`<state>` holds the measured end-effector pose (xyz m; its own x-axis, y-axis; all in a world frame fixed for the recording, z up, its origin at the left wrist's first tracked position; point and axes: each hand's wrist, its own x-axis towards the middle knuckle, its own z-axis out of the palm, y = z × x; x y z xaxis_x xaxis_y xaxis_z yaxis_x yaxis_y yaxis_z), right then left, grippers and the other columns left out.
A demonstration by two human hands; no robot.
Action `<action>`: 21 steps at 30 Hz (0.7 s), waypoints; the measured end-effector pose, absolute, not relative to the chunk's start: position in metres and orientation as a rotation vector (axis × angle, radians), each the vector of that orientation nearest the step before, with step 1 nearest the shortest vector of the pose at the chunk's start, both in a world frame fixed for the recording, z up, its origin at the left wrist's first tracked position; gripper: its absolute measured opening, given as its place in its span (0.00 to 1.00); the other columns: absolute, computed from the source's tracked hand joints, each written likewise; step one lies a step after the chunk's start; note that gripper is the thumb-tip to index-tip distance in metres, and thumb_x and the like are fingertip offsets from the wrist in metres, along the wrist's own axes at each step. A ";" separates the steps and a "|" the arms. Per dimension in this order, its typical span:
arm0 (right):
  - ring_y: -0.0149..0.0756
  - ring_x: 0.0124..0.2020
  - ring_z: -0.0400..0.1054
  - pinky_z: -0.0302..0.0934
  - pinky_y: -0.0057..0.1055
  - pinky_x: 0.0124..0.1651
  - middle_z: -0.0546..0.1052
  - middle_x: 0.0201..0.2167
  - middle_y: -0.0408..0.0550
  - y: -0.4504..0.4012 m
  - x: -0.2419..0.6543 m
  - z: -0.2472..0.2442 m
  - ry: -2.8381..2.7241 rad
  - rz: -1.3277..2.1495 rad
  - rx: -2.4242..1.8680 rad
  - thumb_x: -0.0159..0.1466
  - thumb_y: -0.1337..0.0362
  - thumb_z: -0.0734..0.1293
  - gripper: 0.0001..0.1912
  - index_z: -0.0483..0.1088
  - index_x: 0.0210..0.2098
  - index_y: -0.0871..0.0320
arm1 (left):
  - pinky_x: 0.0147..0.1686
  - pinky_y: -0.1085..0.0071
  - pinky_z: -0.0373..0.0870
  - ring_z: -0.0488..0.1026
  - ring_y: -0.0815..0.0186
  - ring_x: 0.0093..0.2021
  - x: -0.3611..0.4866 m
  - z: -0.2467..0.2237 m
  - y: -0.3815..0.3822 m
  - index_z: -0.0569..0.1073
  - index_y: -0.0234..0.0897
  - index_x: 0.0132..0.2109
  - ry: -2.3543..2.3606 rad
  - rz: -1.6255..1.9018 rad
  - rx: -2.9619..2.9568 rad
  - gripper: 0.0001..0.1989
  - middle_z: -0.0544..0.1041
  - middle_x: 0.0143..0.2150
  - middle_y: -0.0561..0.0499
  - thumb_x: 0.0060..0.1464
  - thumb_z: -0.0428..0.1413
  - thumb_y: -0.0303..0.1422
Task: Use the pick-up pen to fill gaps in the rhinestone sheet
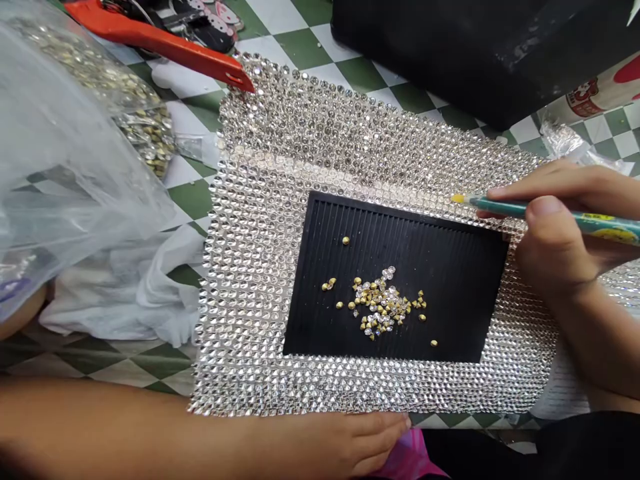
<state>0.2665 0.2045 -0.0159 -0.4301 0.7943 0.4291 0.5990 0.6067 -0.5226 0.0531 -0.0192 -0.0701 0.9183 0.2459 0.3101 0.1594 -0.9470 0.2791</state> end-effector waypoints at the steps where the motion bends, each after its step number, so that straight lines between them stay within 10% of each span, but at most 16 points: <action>1: 0.28 0.24 0.69 0.62 0.31 0.26 0.78 0.25 0.41 0.205 0.267 -0.017 -2.189 0.368 -1.074 0.64 0.66 0.65 0.09 0.78 0.33 0.53 | 0.68 0.81 0.62 0.69 0.75 0.64 0.053 -0.070 -0.018 0.76 0.48 0.56 0.315 0.510 2.830 0.21 0.74 0.61 0.61 0.63 0.46 0.30; 14: 0.26 0.25 0.69 0.61 0.29 0.27 0.80 0.26 0.42 0.206 0.270 -0.024 -2.171 0.428 -1.057 0.65 0.65 0.65 0.10 0.79 0.32 0.57 | 0.64 0.80 0.67 0.71 0.73 0.62 0.048 -0.059 -0.013 0.75 0.44 0.57 0.347 0.487 2.827 0.18 0.76 0.60 0.62 0.64 0.48 0.31; 21: 0.26 0.24 0.71 0.60 0.27 0.27 0.80 0.25 0.44 0.203 0.265 -0.021 -2.101 0.504 -1.134 0.63 0.65 0.65 0.10 0.79 0.31 0.57 | 0.68 0.84 0.54 0.57 0.76 0.70 -0.028 -0.012 0.013 0.69 0.40 0.62 0.774 0.589 3.092 0.27 0.69 0.66 0.60 0.54 0.59 0.29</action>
